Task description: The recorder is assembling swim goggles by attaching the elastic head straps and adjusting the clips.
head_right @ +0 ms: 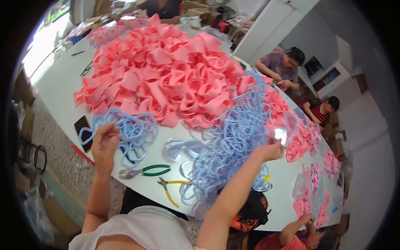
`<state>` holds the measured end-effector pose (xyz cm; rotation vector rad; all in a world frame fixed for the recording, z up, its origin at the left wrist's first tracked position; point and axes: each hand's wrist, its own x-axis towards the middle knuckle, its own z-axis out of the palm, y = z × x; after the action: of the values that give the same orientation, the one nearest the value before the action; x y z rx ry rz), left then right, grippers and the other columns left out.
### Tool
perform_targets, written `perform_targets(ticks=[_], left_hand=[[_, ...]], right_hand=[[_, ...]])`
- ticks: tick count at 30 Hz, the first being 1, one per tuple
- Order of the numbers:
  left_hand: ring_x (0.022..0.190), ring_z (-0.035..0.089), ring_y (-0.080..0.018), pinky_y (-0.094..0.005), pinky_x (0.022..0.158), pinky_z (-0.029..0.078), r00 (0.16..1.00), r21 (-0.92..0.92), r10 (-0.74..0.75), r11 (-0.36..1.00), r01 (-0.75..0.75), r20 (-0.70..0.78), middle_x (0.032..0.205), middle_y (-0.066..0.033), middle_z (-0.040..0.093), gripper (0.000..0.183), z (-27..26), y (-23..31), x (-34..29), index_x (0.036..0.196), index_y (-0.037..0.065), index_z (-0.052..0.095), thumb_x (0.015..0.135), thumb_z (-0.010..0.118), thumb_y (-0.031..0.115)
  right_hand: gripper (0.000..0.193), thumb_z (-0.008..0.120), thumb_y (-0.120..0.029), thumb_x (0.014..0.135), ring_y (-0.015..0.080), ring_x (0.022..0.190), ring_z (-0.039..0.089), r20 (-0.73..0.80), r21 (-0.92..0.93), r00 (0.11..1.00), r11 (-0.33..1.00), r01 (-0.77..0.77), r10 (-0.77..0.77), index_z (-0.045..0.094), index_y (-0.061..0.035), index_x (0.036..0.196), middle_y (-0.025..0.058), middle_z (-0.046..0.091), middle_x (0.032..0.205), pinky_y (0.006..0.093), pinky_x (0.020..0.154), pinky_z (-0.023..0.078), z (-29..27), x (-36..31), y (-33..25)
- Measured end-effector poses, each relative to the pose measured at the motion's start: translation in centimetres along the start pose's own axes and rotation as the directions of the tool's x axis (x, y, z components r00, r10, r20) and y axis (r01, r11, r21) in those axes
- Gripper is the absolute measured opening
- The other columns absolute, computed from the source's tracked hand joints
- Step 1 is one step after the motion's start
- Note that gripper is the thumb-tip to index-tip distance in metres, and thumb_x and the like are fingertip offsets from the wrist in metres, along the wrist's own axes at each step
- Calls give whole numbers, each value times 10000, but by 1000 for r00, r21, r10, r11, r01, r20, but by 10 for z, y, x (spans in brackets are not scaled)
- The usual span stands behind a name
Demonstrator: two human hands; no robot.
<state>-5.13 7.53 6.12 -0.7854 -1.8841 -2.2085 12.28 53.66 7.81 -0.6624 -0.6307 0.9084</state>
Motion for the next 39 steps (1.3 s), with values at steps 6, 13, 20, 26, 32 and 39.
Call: perform_targets(ticks=[6, 13, 20, 26, 32, 39], left_hand=[[769, 631, -208, -281, 665, 493, 662, 31, 631, 714, -699, 404, 928, -98, 647, 353, 15, 88, 26, 1065, 9, 633, 712, 649, 5], [668, 617, -165, -235, 559, 485, 556, 193, 786, 521, -831, 271, 907, -40, 650, 298, 26, 155, 25, 992, 107, 659, 716, 763, 147], [558, 507, -89, -192, 454, 456, 502, 153, 818, 478, -865, 281, 814, 11, 558, 280, 17, 177, 34, 848, 49, 656, 828, 713, 322], [666, 623, -187, -278, 558, 495, 435, 41, 806, 458, -888, 402, 907, -27, 662, 332, -33, 131, 3, 1037, 130, 644, 725, 757, 114], [645, 616, -211, -295, 596, 503, 879, 404, 470, 792, -458, 75, 824, -81, 656, 377, -43, 61, 14, 1096, 13, 630, 732, 630, -82], [994, 578, -278, -367, 858, 462, 992, 629, 79, 777, -2, -95, 1031, -163, 633, 378, -54, -69, 40, 1203, -14, 570, 862, 625, 137]], right_hand=[[468, 719, -223, 756, 443, 894, 598, -418, -774, 798, 630, -62, -435, 447, -33, 1086, 281, 476, 1039, 475, 658, 543, -108, 171, 85], [279, 581, -145, 815, 389, 912, 639, 223, -974, 974, -37, 225, 47, 605, 26, 1034, 256, 632, 996, 468, 728, 526, -124, 181, 85], [273, 523, -10, 855, 245, 943, 591, 919, -297, 389, 537, 790, -64, 590, -11, 1119, 105, 592, 1085, 336, 796, 491, 32, 1, 45], [189, 637, -85, 850, 300, 938, 604, 897, 271, -432, 654, 706, 95, 629, -20, 1027, 145, 619, 1004, 368, 821, 488, 44, -214, -1], [260, 681, -199, 823, 311, 867, 604, 876, 148, -455, 809, 569, 160, 621, -10, 991, 138, 630, 917, 404, 764, 487, 49, -279, 20], [243, 677, -237, 856, 164, 667, 586, 877, -223, -268, 831, 509, 399, 671, 0, 910, 86, 620, 803, 296, 618, 461, 38, -320, 26]])
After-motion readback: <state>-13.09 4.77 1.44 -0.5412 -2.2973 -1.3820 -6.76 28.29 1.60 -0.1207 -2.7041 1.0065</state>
